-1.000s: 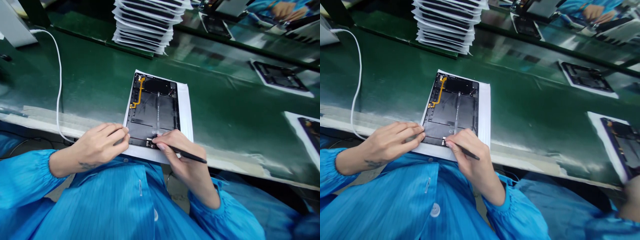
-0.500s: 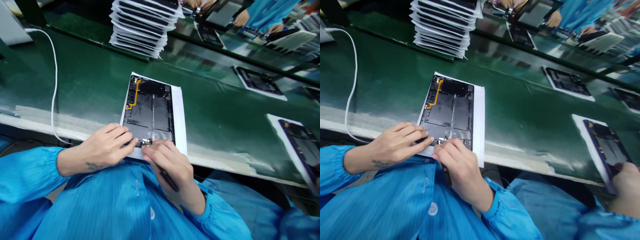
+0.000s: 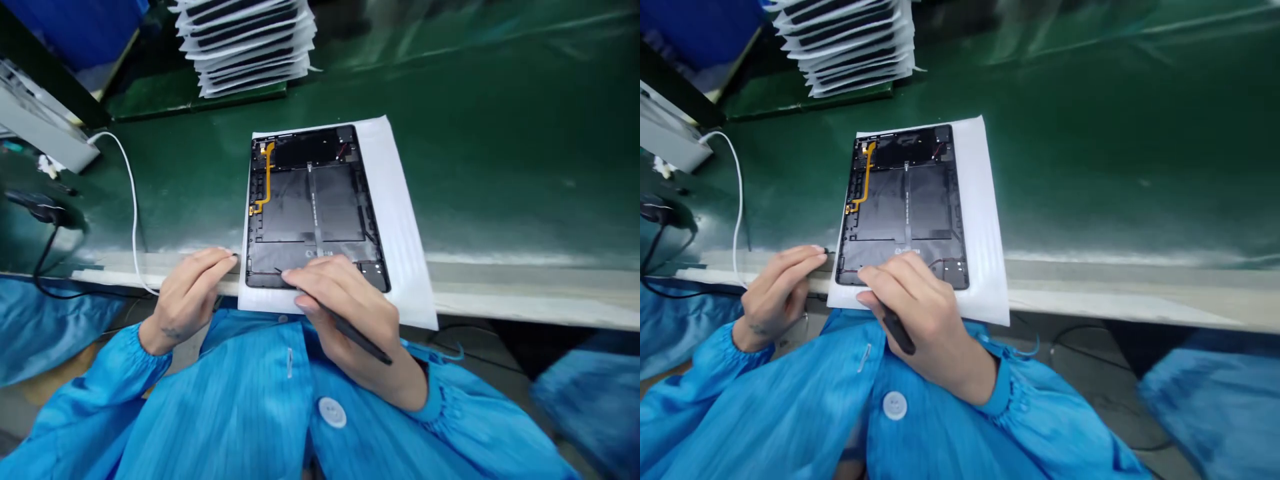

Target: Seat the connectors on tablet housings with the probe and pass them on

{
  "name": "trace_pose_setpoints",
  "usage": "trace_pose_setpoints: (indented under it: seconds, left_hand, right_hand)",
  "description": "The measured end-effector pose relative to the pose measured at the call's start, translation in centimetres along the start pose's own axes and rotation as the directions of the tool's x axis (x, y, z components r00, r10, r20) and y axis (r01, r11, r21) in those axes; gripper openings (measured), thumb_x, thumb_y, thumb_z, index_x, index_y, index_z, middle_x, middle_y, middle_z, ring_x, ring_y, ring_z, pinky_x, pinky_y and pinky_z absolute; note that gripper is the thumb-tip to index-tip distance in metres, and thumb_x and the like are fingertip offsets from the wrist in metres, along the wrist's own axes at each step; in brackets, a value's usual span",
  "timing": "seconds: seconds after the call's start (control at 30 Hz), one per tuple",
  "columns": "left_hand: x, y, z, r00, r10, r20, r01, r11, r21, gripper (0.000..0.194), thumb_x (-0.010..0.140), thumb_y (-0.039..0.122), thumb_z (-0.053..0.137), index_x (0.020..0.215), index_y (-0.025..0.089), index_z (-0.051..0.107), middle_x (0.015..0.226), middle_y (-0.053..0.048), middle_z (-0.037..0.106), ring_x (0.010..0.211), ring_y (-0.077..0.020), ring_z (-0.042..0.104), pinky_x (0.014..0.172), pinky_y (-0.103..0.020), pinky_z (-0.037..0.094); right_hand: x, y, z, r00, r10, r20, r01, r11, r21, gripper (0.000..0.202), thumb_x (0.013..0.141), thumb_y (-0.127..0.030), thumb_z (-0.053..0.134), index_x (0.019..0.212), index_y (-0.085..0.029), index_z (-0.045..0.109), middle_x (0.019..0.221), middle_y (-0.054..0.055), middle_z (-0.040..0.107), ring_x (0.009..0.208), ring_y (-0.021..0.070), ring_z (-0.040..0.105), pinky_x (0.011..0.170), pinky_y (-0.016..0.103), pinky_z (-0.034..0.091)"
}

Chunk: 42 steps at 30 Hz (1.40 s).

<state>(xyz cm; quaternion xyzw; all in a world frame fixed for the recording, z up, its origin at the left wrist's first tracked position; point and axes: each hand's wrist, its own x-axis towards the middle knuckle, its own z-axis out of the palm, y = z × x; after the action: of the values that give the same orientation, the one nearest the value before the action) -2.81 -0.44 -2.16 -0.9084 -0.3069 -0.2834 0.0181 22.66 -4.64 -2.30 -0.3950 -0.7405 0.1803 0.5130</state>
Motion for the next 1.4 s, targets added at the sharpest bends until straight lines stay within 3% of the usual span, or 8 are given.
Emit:
trace_pose_setpoints:
  seconds: [0.33,0.5,0.7,0.8,1.03,1.23,1.33,1.4]
  left_hand:
    - [0.2,1.3,-0.1,0.998,0.005,0.068,-0.008,0.999,0.039,0.05,0.096,0.001,0.044,0.143,0.016,0.054,0.129,-0.017,0.066,0.125,-0.0266,0.063,0.104,-0.043,0.055]
    - [0.4,2.1,-0.5,0.964,0.259,0.065,-0.265,0.955,0.132,0.022,0.096,0.025,0.063,0.117,0.019,0.065,0.096,-0.008,0.072,0.095,-0.0212,0.07,0.08,-0.034,0.059]
    - [0.7,2.1,0.5,0.973,0.228,0.033,-0.23,0.956,0.181,0.016,0.092,0.006,0.055,0.099,0.017,0.064,0.083,-0.006,0.069,0.081,-0.0187,0.065,0.071,-0.031,0.053]
    - [0.7,2.0,0.8,0.979,0.205,0.009,-0.204,0.964,0.17,0.017,0.091,0.006,0.057,0.098,0.02,0.064,0.082,-0.004,0.068,0.08,-0.0176,0.064,0.072,-0.03,0.052]
    - [0.2,2.5,1.0,0.994,0.106,-0.016,-0.103,0.989,0.104,0.02,0.09,0.004,0.056,0.093,0.022,0.064,0.082,-0.003,0.068,0.081,-0.0167,0.064,0.072,-0.03,0.05]
    - [2.6,1.5,-1.6,0.993,-0.11,0.043,0.111,0.993,-0.03,0.018,0.101,0.023,0.053,0.087,0.019,0.064,0.073,-0.003,0.067,0.067,-0.0142,0.063,0.062,-0.025,0.052]
    - [5.1,0.2,-2.7,0.941,-0.275,0.198,0.303,0.944,-0.132,0.047,0.11,0.037,0.028,0.092,0.015,0.066,0.058,-0.001,0.062,0.046,-0.0117,0.056,0.046,-0.021,0.045]
    - [6.9,-0.2,-2.6,0.871,-0.337,0.358,0.44,0.859,-0.26,0.066,0.11,0.045,0.013,0.097,0.014,0.069,0.056,-0.002,0.063,0.045,-0.013,0.058,0.045,-0.022,0.047]
  right_hand:
    - [-0.2,0.9,0.2,0.981,-0.185,-0.051,0.179,0.978,-0.108,0.019,0.1,-0.019,0.054,0.105,-0.005,0.067,0.088,0.013,0.071,0.088,0.0235,0.064,0.082,0.037,0.056]
    - [-0.7,1.2,0.6,0.975,-0.2,-0.097,0.195,0.979,-0.054,0.025,0.104,-0.021,0.047,0.117,-0.011,0.066,0.083,0.007,0.069,0.082,0.0188,0.063,0.076,0.032,0.056]
    - [-1.2,1.2,-1.5,0.977,-0.21,0.027,0.204,0.896,-0.394,0.033,0.102,-0.012,0.041,0.117,-0.01,0.071,0.081,0.01,0.07,0.087,0.0245,0.065,0.073,0.038,0.055]
    - [-1.5,1.2,-2.1,0.976,-0.206,0.077,0.218,0.876,-0.429,0.036,0.101,-0.009,0.038,0.112,-0.011,0.073,0.083,0.011,0.072,0.085,0.0247,0.064,0.073,0.039,0.055]
    - [-2.3,0.9,-1.8,0.956,-0.264,0.13,0.293,0.888,-0.353,0.022,0.099,-0.012,0.053,0.11,-0.013,0.072,0.093,0.01,0.075,0.089,0.0229,0.065,0.08,0.04,0.055]
    - [-1.1,0.4,-2.4,0.94,-0.321,0.12,0.342,0.855,-0.389,0.032,0.101,-0.006,0.04,0.103,-0.008,0.072,0.083,0.01,0.07,0.077,0.02,0.059,0.073,0.037,0.052]
    - [0.1,-0.2,-2.2,0.944,-0.32,0.077,0.324,0.861,-0.392,0.033,0.101,-0.006,0.039,0.106,-0.01,0.071,0.084,0.01,0.068,0.078,0.0203,0.059,0.073,0.036,0.051]
    - [0.7,-0.6,-1.6,0.944,-0.328,0.042,0.317,0.863,-0.393,0.032,0.101,-0.007,0.039,0.107,-0.01,0.071,0.087,0.01,0.069,0.08,0.0206,0.059,0.074,0.036,0.051]
